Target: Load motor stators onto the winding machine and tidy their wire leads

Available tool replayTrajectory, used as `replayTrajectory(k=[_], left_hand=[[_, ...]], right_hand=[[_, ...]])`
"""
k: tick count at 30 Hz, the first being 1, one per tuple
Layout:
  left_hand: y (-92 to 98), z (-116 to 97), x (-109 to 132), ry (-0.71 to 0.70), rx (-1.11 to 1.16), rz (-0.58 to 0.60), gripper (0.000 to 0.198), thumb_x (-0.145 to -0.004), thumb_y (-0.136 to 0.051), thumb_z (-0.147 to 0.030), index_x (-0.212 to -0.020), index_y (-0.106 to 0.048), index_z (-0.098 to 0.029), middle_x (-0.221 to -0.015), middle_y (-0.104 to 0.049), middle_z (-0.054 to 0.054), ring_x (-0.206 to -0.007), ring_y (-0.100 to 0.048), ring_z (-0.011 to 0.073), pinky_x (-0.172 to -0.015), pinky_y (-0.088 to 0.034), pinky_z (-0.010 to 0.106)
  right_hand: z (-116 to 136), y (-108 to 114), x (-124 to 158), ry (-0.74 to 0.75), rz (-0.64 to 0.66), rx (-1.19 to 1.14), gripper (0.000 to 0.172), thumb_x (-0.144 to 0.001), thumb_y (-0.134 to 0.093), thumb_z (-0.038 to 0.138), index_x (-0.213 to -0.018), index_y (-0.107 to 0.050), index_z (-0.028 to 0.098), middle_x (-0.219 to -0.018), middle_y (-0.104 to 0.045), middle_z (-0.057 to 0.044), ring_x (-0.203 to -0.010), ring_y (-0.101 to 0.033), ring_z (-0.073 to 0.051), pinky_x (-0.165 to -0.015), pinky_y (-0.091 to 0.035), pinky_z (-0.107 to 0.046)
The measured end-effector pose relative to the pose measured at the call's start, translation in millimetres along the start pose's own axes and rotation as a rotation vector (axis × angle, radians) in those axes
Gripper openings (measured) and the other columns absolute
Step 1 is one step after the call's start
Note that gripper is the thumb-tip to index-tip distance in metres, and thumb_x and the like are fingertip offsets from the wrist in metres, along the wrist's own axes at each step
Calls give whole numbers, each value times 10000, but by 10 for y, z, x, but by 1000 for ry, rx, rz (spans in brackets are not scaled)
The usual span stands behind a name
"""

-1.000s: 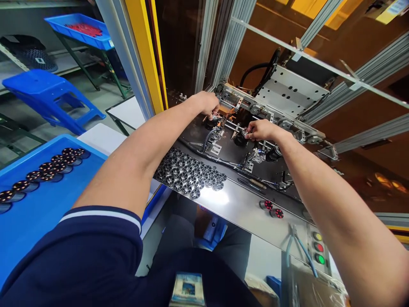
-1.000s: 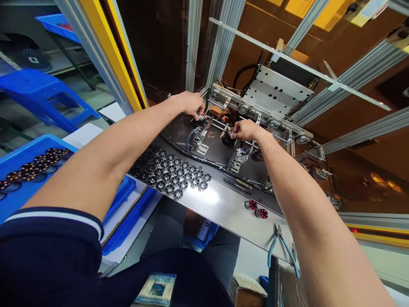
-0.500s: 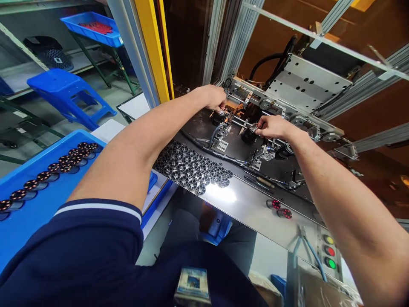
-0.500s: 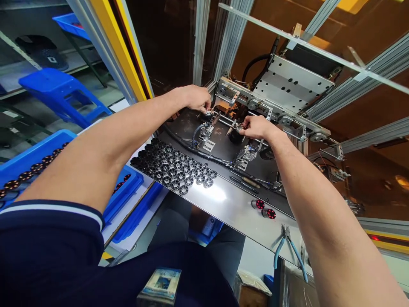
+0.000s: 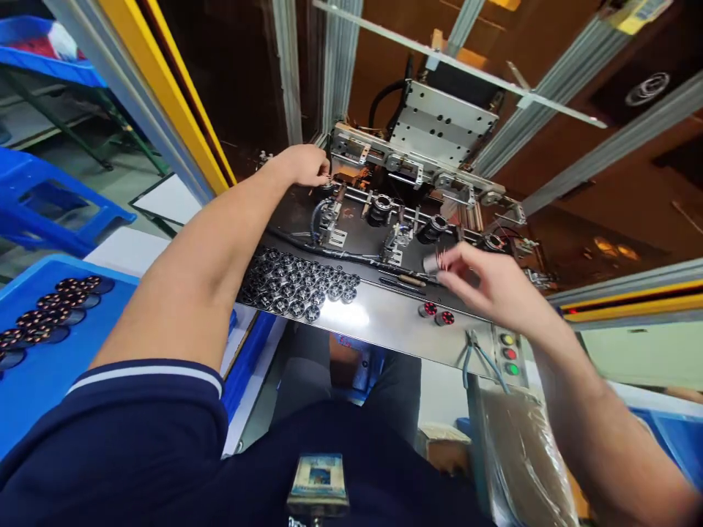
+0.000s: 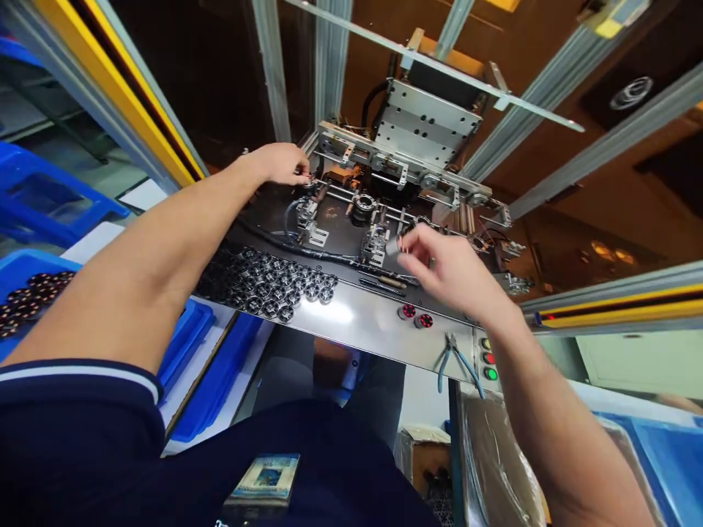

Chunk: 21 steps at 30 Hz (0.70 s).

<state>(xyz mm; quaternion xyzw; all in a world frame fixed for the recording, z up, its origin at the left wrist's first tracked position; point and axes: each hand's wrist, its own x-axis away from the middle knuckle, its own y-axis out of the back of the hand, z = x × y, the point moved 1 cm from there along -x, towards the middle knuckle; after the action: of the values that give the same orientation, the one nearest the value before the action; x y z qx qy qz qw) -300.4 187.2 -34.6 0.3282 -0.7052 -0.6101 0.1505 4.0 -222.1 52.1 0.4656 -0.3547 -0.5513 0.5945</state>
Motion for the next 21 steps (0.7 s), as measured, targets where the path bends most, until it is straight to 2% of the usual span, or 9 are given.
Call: replayTrajectory(k=[1,3,5,7,9,12,15,18,21], left_hand=[[81,-35,34,4,-6,0,246,-945,-776,-406,-1025,-882,-199,-960,-755,50,-1071,-668,272,-1156,-550,391],[282,-158,123,11,-18,-34,283,-1024,-759,-442,-1030,-849,-173,-1001,-744,63,-1100,-610,254,-1208,-541,406],[490,-420,251,-7,-18,-122,381,-1128,-715,-491,-1093,-827,-129,-1101,-761,89,-1173,-561,240,-1293,-513,442],[626,-893,451,-64,-6,-204,406,-1178,-692,-510,-1151,-826,-128,-1220,-791,106,-1236,-565,245,-1331,-502,467],[613,-1575,750,-168,11,-216,295,-1163,-722,-450,-1158,-845,-182,-1287,-823,91,-1277,-638,265,-1301,-535,466],[247,-2734,1318,-286,32,-29,211,-1178,-707,-331,-1164,-868,-196,-1324,-850,115,-1368,-735,318,-1261,-610,508],[-374,-3618,1760,-335,16,123,173,-1192,-797,-347,-1145,-869,-196,-1272,-868,89,-1293,-807,279,-1185,-691,479],[-933,-4056,1920,-276,8,187,299,-1200,-875,-446,-1304,-851,-167,-1389,-862,111,-1350,-832,284,-1229,-724,540],[-1240,-4197,1960,-179,29,191,376,-1206,-875,-466,-1432,-835,-168,-1487,-844,132,-1405,-831,306,-1245,-734,571]], right_hand=[[19,-71,356,-3,8,-5,298,-1239,-699,580,-1340,-793,316,-1124,-890,-45,-896,-803,-239,-851,-651,-405],[-19,-299,1013,-31,-7,13,271,-1247,-667,548,-1247,-796,310,-1167,-857,-82,-1042,-816,-282,-943,-678,-442],[-142,-601,1548,-101,-41,50,242,-1234,-665,490,-1191,-793,289,-1198,-821,-127,-1121,-797,-323,-999,-689,-491],[-306,-921,1924,-196,-74,91,218,-1223,-686,442,-1167,-784,255,-1247,-806,-153,-1179,-779,-339,-1053,-698,-528],[-464,-1208,2129,-289,-89,129,230,-1221,-752,445,-1201,-791,219,-1304,-811,-136,-1222,-780,-313,-1101,-711,-532],[-632,-1510,2165,-374,-84,169,341,-1208,-852,501,-1363,-820,198,-1409,-828,-107,-1263,-809,-270,-1137,-739,-512],[-708,-1664,2022,-399,-80,194,404,-1210,-860,513,-1472,-821,208,-1497,-828,-125,-1305,-826,-279,-1151,-755,-519],[-746,-1747,1889,-406,-100,206,424,-1210,-859,515,-1503,-816,212,-1531,-823,-132,-1332,-827,-287,-1166,-756,-531],[-762,-1778,1883,-406,-158,196,432,-1207,-864,514,-1508,-815,208,-1534,-822,-132,-1344,-827,-293,-1177,-753,-542]])
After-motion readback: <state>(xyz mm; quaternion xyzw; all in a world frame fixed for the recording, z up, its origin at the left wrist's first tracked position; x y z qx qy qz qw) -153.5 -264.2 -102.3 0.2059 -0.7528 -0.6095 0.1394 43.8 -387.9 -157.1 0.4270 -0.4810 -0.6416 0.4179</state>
